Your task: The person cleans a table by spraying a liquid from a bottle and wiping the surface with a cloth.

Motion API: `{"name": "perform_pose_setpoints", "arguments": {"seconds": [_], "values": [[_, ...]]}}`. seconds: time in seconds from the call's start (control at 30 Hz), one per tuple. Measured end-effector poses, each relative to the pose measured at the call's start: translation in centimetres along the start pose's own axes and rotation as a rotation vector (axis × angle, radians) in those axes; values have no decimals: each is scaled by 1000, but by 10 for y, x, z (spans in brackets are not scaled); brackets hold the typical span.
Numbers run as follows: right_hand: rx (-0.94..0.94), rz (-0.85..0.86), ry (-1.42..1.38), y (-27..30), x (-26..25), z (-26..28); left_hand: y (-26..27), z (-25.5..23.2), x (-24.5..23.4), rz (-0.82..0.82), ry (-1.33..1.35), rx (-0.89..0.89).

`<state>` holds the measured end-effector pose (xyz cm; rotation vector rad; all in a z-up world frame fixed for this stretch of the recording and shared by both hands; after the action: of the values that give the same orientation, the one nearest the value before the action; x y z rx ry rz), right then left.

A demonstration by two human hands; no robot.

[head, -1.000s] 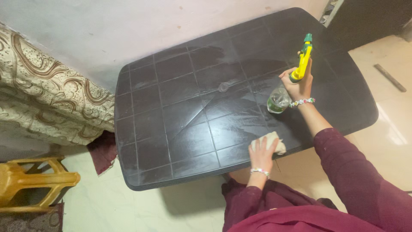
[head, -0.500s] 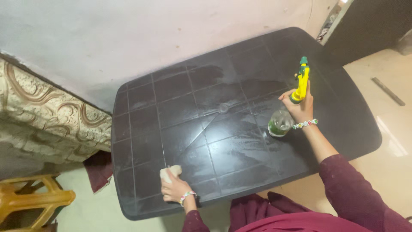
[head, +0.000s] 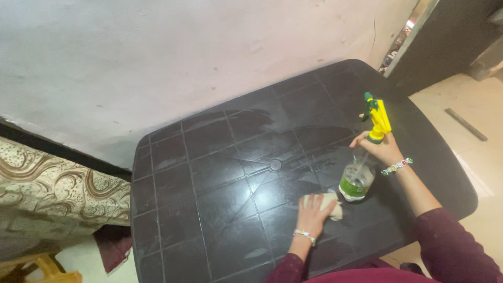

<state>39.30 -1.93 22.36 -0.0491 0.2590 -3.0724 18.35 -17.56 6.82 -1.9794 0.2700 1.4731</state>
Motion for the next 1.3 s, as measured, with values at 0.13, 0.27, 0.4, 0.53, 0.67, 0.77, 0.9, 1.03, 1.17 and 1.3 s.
{"name": "perform_pose_setpoints", "arguments": {"seconds": [0.13,0.27,0.4,0.53,0.67,0.77,0.9,1.03,1.17,1.3], "values": [[236,100,345,-12,-1,-23,7,122,-11,0,-167,-332],[397,215,639,-18,-7,-56,22,204,-21,41,-363,-638],[456,261,683,-31,-24,-73,19,220,-16,29,-435,-749],[325,194,552,-61,-37,-50,16,223,-13,9,-490,-881],[165,37,293,-84,-59,-13,4,232,-8,-61,-520,-1169],[-15,-90,256,-99,-76,15,-42,230,18,-84,-522,-1279],[-147,-217,310,-113,-92,36,-163,162,95,73,-102,-904],[-105,-253,279,-119,-101,33,-263,72,112,-29,-185,-365],[-105,-236,254,-123,-105,30,-280,153,111,-100,-274,-346],[-66,-245,257,-136,-104,23,-205,316,67,-191,-405,-801]]}}
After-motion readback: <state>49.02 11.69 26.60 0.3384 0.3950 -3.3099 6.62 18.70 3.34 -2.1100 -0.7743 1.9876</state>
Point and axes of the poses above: each hand's wrist, its own y-axis away from the middle knuckle, its own x-axis out of the palm, z = x × y, the point moved 9 cm from there along -y, towards the middle knuckle, and after that the axes turned 14 degrees about -y, right-handed, at the moved point
